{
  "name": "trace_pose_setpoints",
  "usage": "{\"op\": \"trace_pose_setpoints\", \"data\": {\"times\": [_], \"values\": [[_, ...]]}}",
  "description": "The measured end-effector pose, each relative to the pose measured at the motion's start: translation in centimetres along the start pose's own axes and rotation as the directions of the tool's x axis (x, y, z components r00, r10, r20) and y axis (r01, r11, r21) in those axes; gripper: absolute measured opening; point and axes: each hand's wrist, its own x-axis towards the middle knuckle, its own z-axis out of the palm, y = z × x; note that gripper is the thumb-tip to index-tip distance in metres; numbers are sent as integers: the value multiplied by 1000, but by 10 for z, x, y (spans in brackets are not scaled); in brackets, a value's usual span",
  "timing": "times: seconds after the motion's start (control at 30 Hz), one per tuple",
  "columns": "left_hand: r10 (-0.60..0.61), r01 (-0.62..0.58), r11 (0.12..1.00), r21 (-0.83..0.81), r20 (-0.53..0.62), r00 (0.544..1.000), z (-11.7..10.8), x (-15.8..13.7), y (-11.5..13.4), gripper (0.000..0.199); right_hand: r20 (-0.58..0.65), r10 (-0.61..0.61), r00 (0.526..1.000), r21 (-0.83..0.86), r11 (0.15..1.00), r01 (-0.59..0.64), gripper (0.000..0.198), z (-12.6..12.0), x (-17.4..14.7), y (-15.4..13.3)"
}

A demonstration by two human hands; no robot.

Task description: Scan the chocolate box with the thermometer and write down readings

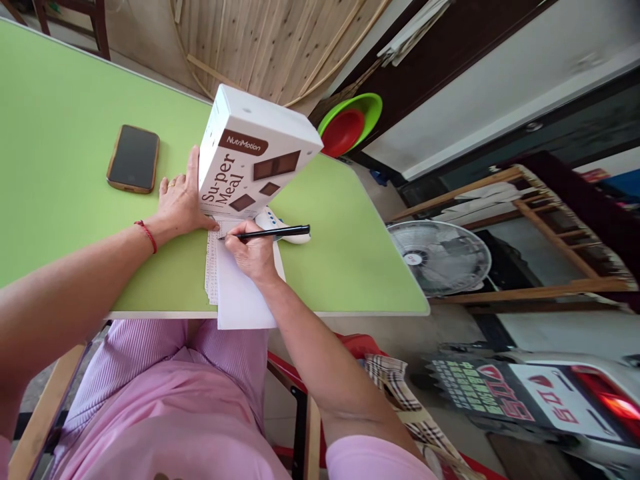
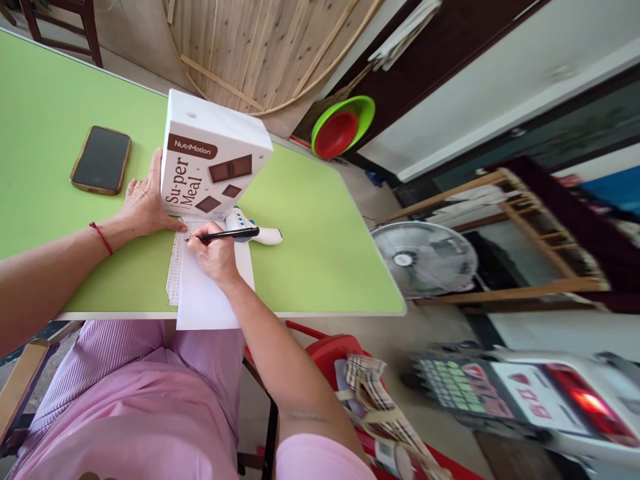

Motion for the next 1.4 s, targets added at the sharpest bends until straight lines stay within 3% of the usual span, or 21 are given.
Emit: {"op": "trace_pose_setpoints", "data": {"times": [0.67,1.07,1.4], "values": [[2,-2,1000,0,5,1000,0,2,0,146,-76,-32,997,16,999,33,12,-1,-1,2],[-8,7,1000,17,3,1000,-1,1,1,138,-48,-3,999,-35,999,1,10,0,1,-1],[18,-18,1000,-7,-20,1000,0,1,0,145,-37,21,999,-40,999,-22,11,-1,0,-4]]}}
